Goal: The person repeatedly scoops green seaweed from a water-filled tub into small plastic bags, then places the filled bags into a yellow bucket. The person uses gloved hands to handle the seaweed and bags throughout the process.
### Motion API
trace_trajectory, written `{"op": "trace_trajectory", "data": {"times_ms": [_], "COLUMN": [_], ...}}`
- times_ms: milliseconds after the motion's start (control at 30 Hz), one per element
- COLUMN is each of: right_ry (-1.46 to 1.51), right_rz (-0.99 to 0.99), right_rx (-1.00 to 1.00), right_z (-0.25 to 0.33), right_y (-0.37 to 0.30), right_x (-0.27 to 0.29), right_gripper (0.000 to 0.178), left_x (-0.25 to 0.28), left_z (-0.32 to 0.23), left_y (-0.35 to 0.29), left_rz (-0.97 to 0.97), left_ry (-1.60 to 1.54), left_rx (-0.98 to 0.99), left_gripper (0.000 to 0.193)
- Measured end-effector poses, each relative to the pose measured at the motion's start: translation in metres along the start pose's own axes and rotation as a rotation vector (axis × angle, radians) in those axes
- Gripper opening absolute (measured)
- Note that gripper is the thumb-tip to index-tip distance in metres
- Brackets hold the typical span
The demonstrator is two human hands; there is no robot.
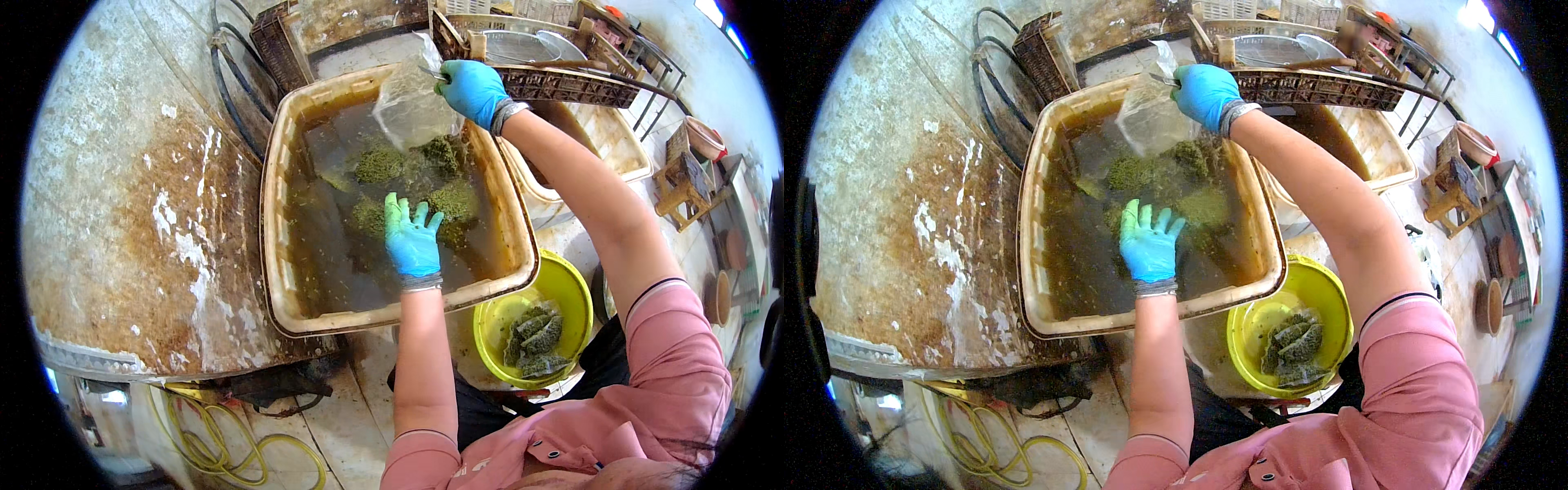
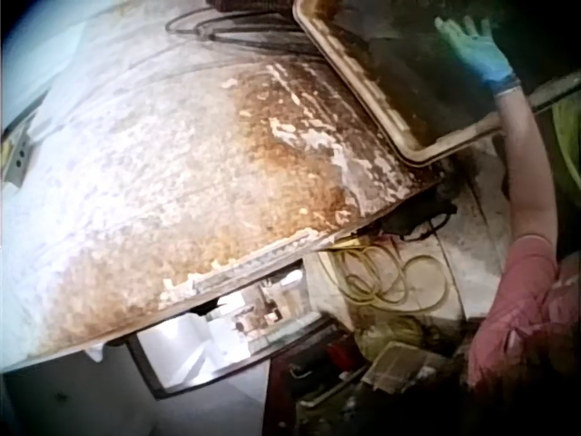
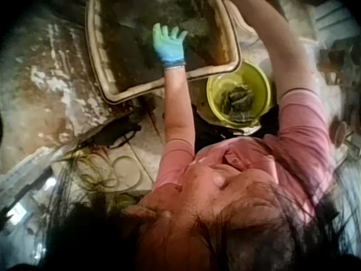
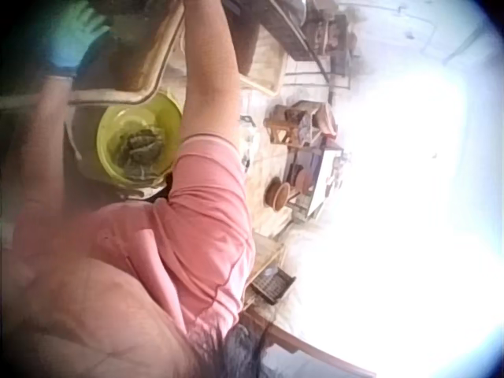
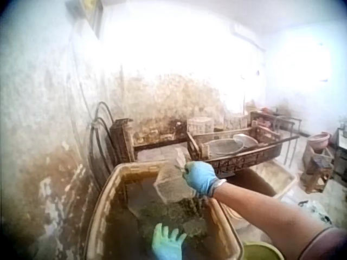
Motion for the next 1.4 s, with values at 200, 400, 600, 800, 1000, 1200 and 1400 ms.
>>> {"op": "trace_trajectory", "data": {"times_ms": [200, 400, 600, 800, 1000, 1200, 1400], "right_ry": [-0.137, -0.059, 0.108, 0.06, -0.345, -0.559, -0.506], "right_rz": [0.319, 0.243, -0.063, -0.303, -0.181, 0.183, 0.241], "right_rx": [0.199, -0.033, -0.395, -1.089, -1.451, -1.3, -0.808], "right_z": [-0.027, -0.068, -0.212, -0.36, -0.444, -0.433, -0.366], "right_y": [-0.044, -0.103, -0.192, -0.345, -0.539, -0.575, -0.445], "right_x": [0.0, 0.045, 0.141, 0.266, 0.302, 0.311, 0.275], "right_gripper": [0.021, 0.024, 0.025, 0.022, 0.046, 0.044, 0.023], "left_x": [-0.005, -0.007, -0.016, -0.011, -0.022, -0.014, -0.002], "left_z": [0.014, 0.041, 0.076, 0.098, 0.128, 0.13, 0.127], "left_y": [-0.006, -0.006, -0.034, -0.041, -0.056, -0.052, -0.047], "left_rz": [-0.156, -0.129, 0.103, 0.216, 0.343, 0.323, 0.323], "left_ry": [0.422, 0.676, 0.985, 1.223, 1.31, 1.298, 1.274], "left_rx": [-0.202, -0.497, -0.611, -0.581, -0.557, -0.551, -0.64], "left_gripper": [0.057, 0.049, 0.047, 0.049, 0.047, 0.046, 0.036]}}
Point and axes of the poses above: each hand's wrist, its own y-axis towards the middle knuckle, its own x-axis out of the back of the hand, z = x × y, the point moved 2 cm from there along y, towards the middle knuckle, and after that the axes turned 12 degrees about -z, right-handed, at the moved point
